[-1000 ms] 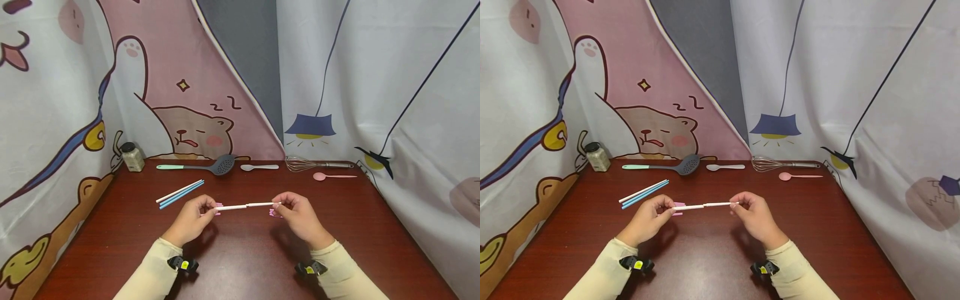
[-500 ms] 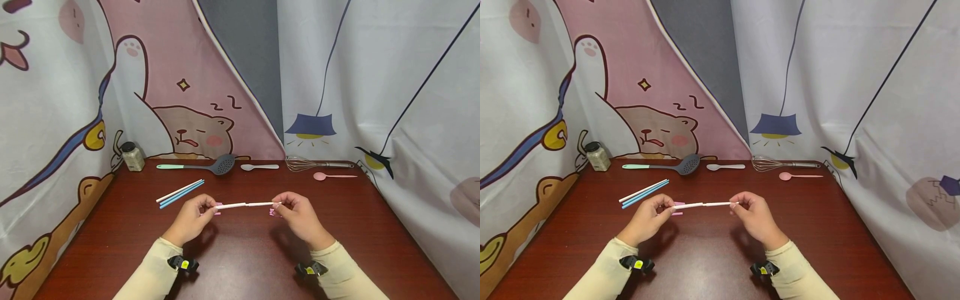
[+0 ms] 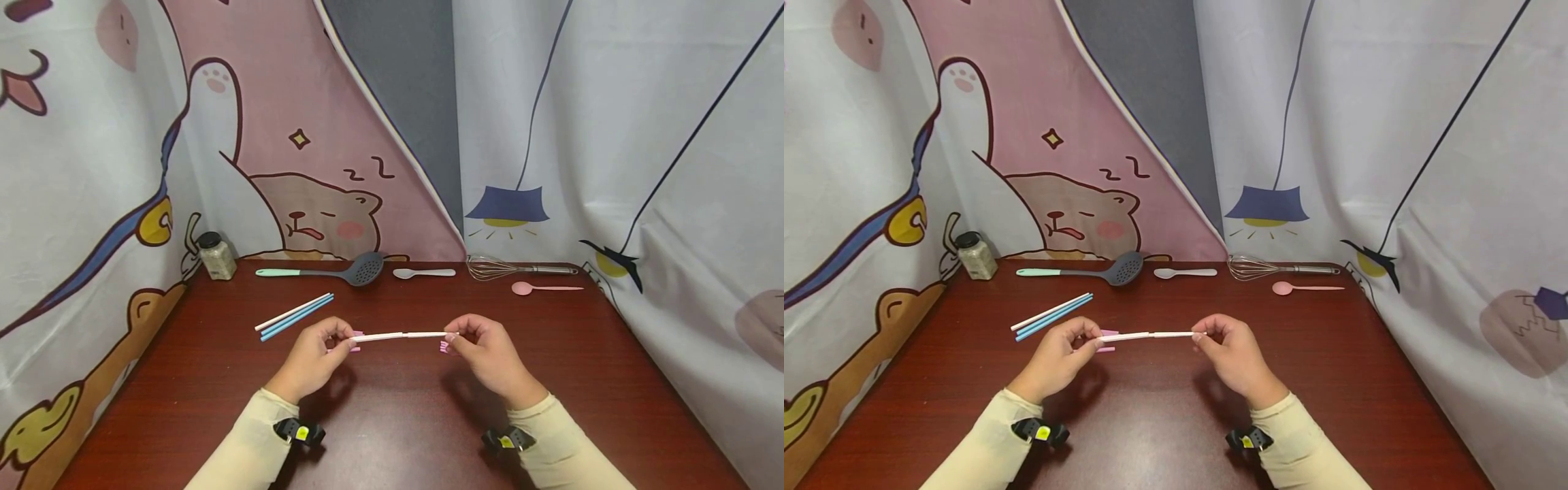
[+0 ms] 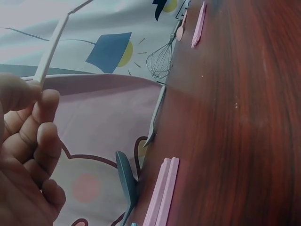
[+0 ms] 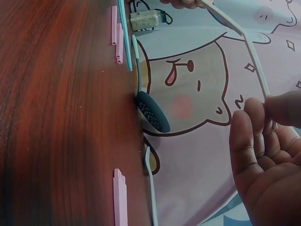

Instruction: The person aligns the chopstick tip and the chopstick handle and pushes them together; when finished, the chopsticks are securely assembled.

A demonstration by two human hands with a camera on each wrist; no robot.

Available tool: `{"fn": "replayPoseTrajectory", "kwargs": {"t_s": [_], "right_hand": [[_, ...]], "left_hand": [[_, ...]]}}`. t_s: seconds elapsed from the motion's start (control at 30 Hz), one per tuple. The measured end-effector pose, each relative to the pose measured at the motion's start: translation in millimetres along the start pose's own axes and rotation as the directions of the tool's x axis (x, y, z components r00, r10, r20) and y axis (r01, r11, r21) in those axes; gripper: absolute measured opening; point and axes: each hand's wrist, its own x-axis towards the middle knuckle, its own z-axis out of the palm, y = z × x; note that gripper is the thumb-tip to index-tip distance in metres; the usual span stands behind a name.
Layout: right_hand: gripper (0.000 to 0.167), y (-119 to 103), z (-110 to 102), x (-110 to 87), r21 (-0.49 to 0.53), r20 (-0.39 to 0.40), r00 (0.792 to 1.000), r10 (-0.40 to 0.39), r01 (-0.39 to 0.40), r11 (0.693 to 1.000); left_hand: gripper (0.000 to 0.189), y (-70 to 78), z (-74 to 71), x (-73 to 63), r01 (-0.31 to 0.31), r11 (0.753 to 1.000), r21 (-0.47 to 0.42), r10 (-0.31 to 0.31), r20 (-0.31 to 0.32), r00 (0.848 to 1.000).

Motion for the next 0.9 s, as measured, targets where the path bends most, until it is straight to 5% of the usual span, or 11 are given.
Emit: {"fn": "replayPoseTrajectory", "kwargs": {"t_s": [0.4, 0.9], "right_hand": [[0.007, -0.2, -0.9, 0.5, -0.036, -0.011, 1.000, -0.001, 0.001, 0.999], [0.006, -2.2, 0.4, -1.2, -0.070, -0.023, 0.999, -0.026, 0.024, 0.997]], "left_hand": [[0.008, -0.4, 0.9, 0.6, -0.034, 0.988, -0.153, 0.027, -0.049, 0.998], [0.009, -0.1, 2.5, 0.4, -0.050, 0.972, -0.229, 0.034, -0.074, 0.997]]}}
